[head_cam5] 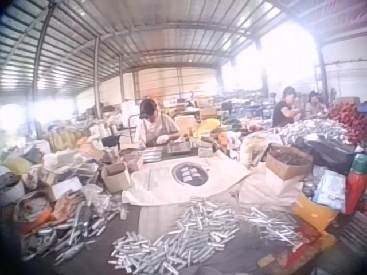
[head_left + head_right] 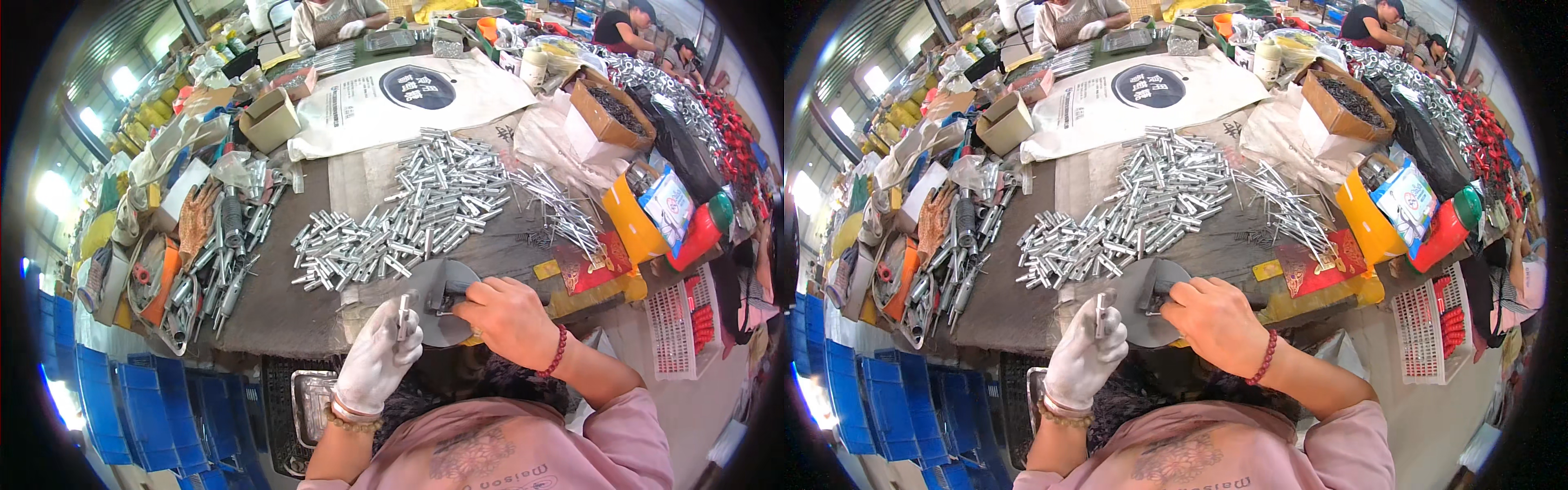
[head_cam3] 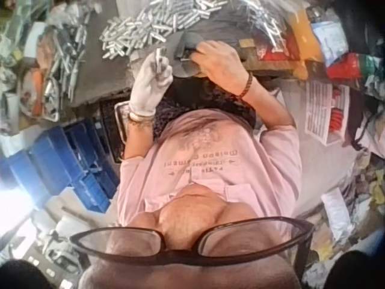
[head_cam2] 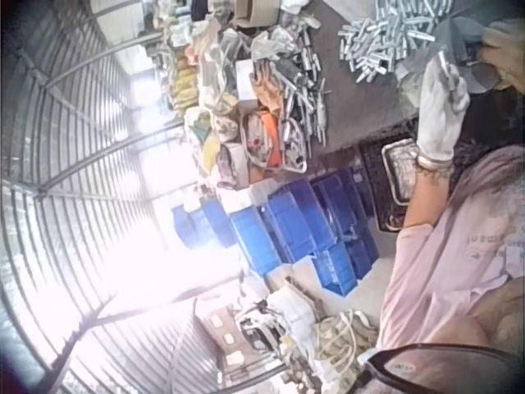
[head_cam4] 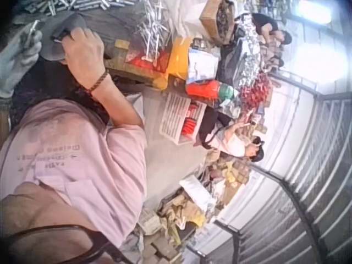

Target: The person puts on a glove, fits metal pins into metal pieces, hammers them together on a metal anvil using a hammer, and places the assembled metal parts into a metal tray.

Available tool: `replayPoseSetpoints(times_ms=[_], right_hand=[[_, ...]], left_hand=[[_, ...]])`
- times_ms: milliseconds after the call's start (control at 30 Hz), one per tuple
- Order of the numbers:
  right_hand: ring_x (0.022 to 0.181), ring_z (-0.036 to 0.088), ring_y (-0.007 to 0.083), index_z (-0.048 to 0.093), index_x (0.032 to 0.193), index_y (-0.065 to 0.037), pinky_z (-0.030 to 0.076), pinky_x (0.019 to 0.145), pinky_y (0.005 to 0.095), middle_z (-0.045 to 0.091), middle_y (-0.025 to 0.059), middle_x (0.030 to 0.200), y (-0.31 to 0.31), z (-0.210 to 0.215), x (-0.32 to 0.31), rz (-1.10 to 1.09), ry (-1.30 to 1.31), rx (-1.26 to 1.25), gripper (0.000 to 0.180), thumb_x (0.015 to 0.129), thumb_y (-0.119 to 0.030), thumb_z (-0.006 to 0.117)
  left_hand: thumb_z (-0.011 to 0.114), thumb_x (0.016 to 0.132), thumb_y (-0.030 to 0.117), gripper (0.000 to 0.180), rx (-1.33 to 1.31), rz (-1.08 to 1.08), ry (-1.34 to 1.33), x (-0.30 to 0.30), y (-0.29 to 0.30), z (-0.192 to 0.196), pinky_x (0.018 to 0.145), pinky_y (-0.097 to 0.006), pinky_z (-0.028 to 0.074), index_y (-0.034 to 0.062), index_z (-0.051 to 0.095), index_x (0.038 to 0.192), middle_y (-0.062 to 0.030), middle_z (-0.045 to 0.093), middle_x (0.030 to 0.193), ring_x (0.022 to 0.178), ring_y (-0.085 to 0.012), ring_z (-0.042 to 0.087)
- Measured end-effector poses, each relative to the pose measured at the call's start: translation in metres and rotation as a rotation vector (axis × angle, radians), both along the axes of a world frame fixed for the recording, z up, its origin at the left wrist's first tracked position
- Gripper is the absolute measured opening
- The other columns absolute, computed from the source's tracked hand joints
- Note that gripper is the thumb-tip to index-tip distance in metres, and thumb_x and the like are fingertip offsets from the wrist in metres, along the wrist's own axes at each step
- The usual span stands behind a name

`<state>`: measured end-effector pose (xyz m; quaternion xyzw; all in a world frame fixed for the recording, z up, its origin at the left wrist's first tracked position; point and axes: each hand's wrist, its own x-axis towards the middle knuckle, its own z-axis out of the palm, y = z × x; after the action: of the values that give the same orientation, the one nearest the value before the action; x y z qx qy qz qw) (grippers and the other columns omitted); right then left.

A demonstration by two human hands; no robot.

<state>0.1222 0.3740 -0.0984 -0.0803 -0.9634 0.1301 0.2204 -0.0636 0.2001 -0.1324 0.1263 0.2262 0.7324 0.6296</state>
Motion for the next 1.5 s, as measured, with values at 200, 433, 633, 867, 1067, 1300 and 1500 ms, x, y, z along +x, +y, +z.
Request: replayPoseSetpoints(times_ms=[200,433,633,867,1067,1300,1500], right_hand=[[0.090,0.065,0.0273,0.072,0.091,-0.011,0.053,0.080,0.0408,0.060,0.0057,0.093,-0.001,0.000,0.000,0.025,-0.011,-0.009,0.010,0.081,-0.010,0.072],[0.091,0.064,0.0257,0.071,0.089,-0.011,0.054,0.081,0.0400,0.059,0.0056,0.092,0.003,-0.002,0.001,0.004,0.014,-0.009,0.009,0.080,-0.009,0.072],[0.090,0.063,0.0245,0.071,0.089,-0.011,0.054,0.081,0.0391,0.059,0.0045,0.093,0.003,-0.004,0.004,0.019,0.043,-0.006,0.012,0.077,-0.008,0.072],[0.091,0.063,0.0238,0.069,0.086,-0.011,0.053,0.079,0.0386,0.058,0.0043,0.093,0.004,-0.010,0.004,0.024,0.064,-0.013,0.010,0.077,-0.008,0.072],[0.092,0.064,0.0240,0.068,0.085,-0.010,0.053,0.079,0.0387,0.058,0.0046,0.092,0.006,-0.012,0.003,0.043,0.077,0.006,0.006,0.079,-0.009,0.069],[0.087,0.065,0.0234,0.077,0.095,-0.011,0.054,0.078,0.0373,0.060,0.0032,0.089,0.010,-0.010,0.000,0.069,0.066,0.054,0.016,0.081,-0.010,0.069],[0.088,0.065,0.0240,0.077,0.099,-0.011,0.054,0.079,0.0378,0.059,0.0033,0.090,0.009,-0.017,-0.006,0.085,0.108,0.032,0.020,0.080,-0.010,0.069]], left_hand=[[0.069,0.103,0.009,0.043,-0.232,0.129,0.375,0.006,-0.003,0.011,0.061,-0.024,0.048,0.0010,0.056,0.143,-0.0089,0.068,0.109,0.080,-0.0123,0.061],[0.077,0.093,0.001,0.018,-0.272,0.438,1.660,0.011,0.013,0.015,0.081,-0.026,0.054,-0.0031,0.077,0.110,-0.0065,0.074,0.103,0.090,-0.0142,0.070],[0.079,0.087,-0.003,0.019,-0.422,0.339,1.535,0.009,0.004,0.025,0.085,-0.031,0.054,-0.0019,0.078,0.105,-0.0105,0.074,0.103,0.091,-0.0183,0.069],[0.083,0.082,0.004,0.016,-0.294,0.473,1.892,0.014,0.013,0.019,0.086,-0.039,0.053,0.0017,0.078,0.096,-0.0127,0.069,0.095,0.093,-0.0311,0.066],[0.083,0.081,0.004,0.015,-0.256,0.445,1.955,0.012,0.014,0.021,0.086,-0.039,0.053,0.0019,0.078,0.096,-0.0123,0.069,0.096,0.095,-0.0305,0.066],[0.083,0.080,0.003,0.016,-0.251,0.412,1.872,0.007,0.016,0.011,0.086,-0.039,0.053,0.0019,0.078,0.095,-0.0120,0.069,0.096,0.095,-0.0297,0.066],[0.082,0.080,0.000,0.016,-0.199,0.404,1.877,0.008,0.019,0.013,0.086,-0.038,0.053,0.0011,0.078,0.096,-0.0123,0.068,0.095,0.095,-0.0293,0.066]])
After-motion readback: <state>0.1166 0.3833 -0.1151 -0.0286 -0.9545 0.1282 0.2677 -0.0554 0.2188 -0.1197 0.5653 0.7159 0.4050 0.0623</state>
